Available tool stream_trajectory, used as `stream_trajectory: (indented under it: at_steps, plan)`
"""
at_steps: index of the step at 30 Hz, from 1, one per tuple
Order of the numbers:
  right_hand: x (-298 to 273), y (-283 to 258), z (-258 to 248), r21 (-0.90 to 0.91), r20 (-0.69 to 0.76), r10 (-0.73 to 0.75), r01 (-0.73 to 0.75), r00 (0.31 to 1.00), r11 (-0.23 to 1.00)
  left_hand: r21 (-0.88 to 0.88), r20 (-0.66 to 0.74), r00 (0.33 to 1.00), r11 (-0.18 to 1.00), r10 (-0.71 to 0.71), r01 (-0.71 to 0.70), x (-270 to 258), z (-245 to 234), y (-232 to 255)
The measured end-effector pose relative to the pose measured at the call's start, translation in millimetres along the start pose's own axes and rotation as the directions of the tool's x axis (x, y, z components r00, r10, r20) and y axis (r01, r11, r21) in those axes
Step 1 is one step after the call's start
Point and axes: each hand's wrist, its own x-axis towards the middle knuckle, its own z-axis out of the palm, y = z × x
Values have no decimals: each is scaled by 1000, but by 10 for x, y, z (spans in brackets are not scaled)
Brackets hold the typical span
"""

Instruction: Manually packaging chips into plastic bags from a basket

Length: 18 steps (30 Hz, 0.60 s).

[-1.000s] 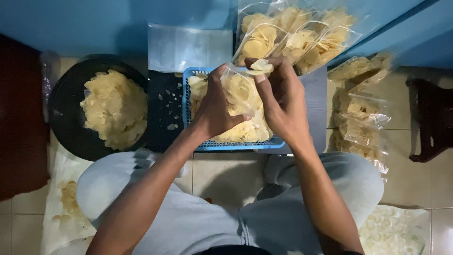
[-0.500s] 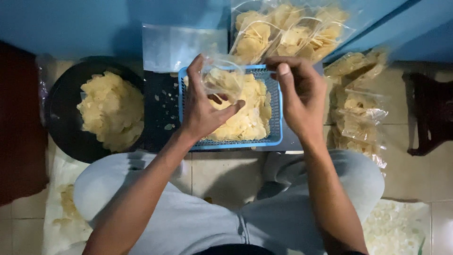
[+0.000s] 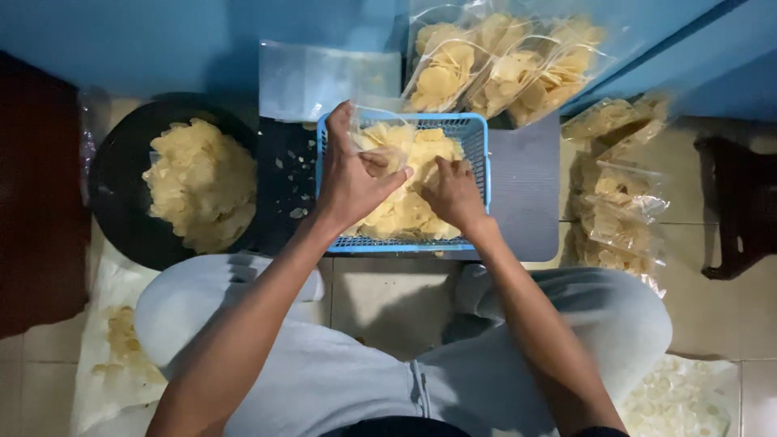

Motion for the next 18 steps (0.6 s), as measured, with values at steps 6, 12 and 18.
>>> stream_trajectory:
  at_steps: [6,12,18]
  plan:
    - [-261,-310,-251,-21,226,-17,22,974,1000,-17,27,998,998,-55,55,56,-43,68]
    - [-498,-457,106,-120,-67,-223,214,973,970,-21,103,989,994,-106,109,-7,-26,141]
    - [-447,-420,159,-54,90,-103,108,991,993,-38,168,975,988,-144,153,6,-56,223]
